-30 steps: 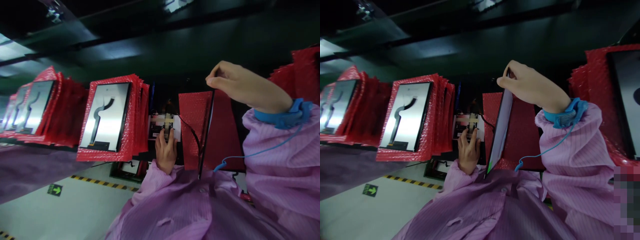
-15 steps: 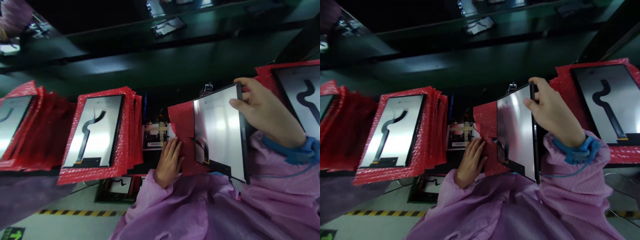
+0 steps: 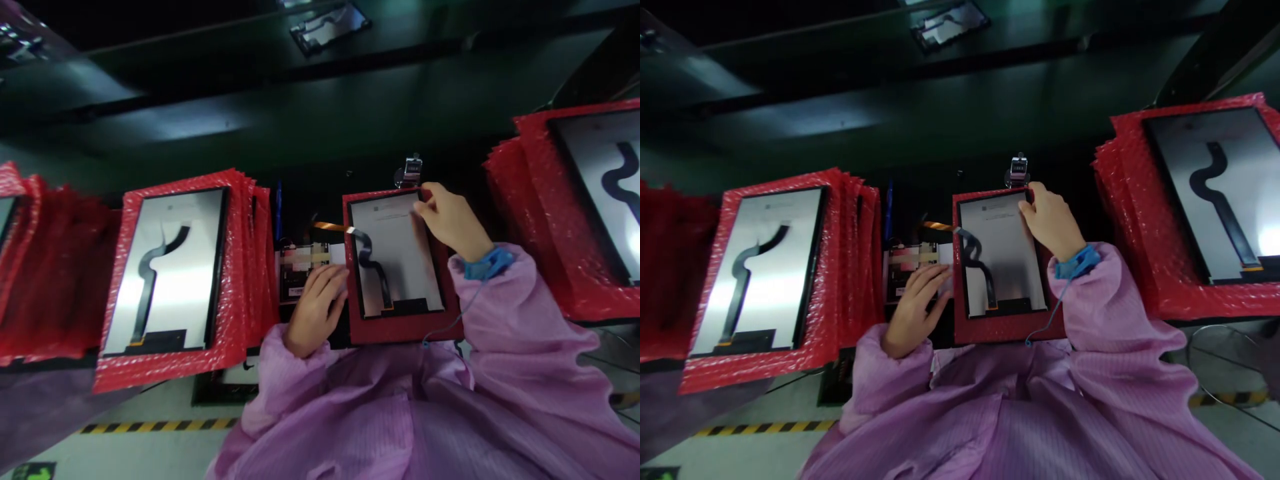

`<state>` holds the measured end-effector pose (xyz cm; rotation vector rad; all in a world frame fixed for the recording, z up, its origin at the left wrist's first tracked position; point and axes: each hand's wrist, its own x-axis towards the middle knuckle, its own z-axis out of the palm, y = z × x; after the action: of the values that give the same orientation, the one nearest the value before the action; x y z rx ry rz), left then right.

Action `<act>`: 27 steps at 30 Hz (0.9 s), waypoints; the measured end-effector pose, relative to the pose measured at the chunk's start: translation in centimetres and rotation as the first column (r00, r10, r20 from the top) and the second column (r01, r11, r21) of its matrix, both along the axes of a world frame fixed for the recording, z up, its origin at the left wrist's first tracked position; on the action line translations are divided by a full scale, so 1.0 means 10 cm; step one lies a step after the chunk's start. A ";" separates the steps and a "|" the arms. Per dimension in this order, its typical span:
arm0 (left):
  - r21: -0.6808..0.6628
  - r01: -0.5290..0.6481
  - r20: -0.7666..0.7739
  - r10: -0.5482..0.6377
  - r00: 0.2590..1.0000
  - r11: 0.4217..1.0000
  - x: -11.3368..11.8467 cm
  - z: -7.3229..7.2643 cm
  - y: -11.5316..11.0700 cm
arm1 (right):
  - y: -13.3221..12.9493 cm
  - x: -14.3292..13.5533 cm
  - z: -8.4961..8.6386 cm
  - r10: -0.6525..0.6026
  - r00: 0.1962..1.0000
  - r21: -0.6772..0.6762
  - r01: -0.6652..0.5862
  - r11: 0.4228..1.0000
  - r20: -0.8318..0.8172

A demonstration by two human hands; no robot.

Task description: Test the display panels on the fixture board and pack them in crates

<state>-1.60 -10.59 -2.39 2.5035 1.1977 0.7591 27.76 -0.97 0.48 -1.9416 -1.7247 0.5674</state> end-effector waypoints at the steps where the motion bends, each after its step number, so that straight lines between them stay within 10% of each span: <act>1: 0.031 -0.007 0.025 0.006 1.000 1.000 0.00 0.07 0.07 | -0.04 -0.06 0.01 -0.002 0.995 0.068 -0.005 0.998 0.099; 6: 0.132 -0.033 0.079 0.023 0.997 0.991 0.08 0.30 0.63 | -0.22 -0.57 0.01 0.253 0.963 0.089 -0.245 0.965 -0.091; 11: 0.009 0.108 -0.020 -0.107 0.994 0.994 0.13 0.13 1.13 | -0.30 -0.88 -0.13 0.338 0.853 0.057 -0.345 0.937 -0.398; 16: -0.034 0.116 -0.069 -0.119 0.991 0.993 0.08 0.11 1.14 | -0.35 -0.88 -0.13 0.338 0.851 0.098 -0.327 0.940 -0.402; 23: 0.125 0.109 0.032 -0.114 0.993 0.986 0.04 0.24 1.09 | -0.43 -0.92 -0.06 0.406 0.914 0.272 -0.395 0.878 0.016; 27: 0.165 0.088 0.017 -0.092 0.996 0.982 0.02 0.22 1.04 | -0.39 -0.94 -0.10 0.470 0.880 0.194 -0.450 0.871 -0.068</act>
<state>-1.40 -0.15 -0.24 2.6513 1.0445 0.8965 18.40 -4.89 -0.54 -1.3476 -2.0973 0.6512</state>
